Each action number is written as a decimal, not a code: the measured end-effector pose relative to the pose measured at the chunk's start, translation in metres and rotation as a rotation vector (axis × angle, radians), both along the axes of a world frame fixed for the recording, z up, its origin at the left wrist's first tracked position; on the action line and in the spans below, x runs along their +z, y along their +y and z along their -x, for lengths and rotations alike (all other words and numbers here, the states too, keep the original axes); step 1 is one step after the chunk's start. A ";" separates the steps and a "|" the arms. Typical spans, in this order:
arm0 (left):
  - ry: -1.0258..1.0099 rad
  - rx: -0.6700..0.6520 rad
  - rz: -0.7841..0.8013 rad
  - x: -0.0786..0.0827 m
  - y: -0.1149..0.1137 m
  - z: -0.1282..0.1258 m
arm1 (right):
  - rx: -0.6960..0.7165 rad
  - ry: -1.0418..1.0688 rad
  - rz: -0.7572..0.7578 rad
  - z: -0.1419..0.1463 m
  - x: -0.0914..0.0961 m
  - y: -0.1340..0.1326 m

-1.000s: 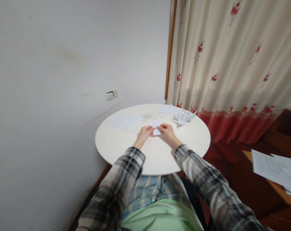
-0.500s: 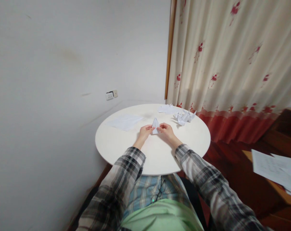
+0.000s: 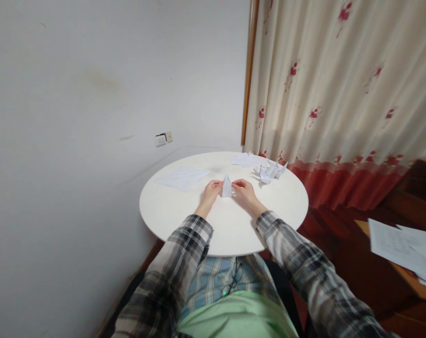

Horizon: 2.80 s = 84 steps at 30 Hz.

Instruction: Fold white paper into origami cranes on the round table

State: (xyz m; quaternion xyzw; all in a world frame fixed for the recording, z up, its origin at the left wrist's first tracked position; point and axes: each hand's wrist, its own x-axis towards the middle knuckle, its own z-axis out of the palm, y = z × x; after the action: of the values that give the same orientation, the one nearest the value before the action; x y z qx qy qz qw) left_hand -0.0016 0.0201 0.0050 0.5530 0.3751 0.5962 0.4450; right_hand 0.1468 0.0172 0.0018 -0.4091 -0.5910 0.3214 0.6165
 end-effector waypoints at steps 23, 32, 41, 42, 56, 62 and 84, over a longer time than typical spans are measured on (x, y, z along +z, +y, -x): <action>0.078 -0.103 0.157 0.003 -0.005 0.000 | 0.145 0.038 0.031 0.004 0.008 -0.009; 0.082 -0.069 0.162 -0.001 -0.002 0.002 | 0.286 0.094 0.041 0.009 0.009 -0.016; 0.073 0.094 0.116 -0.003 0.002 0.007 | 0.319 -0.075 0.012 0.010 -0.001 -0.011; 0.070 0.096 0.116 -0.003 0.002 0.007 | 0.300 -0.095 0.005 0.010 -0.002 -0.011; 0.069 0.129 0.114 -0.001 0.001 0.005 | -0.093 -0.052 0.040 -0.001 -0.005 0.003; 0.078 0.028 0.063 0.004 -0.003 0.001 | 0.053 0.043 0.029 0.001 0.004 -0.004; 0.073 -0.049 -0.015 -0.008 0.008 0.001 | -0.032 -0.083 0.096 0.000 -0.008 0.005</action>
State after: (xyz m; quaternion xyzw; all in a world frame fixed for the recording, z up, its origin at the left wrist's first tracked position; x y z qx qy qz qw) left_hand -0.0031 0.0280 -0.0035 0.5868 0.3731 0.5673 0.4413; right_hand 0.1468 0.0224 -0.0061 -0.4605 -0.5935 0.3223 0.5761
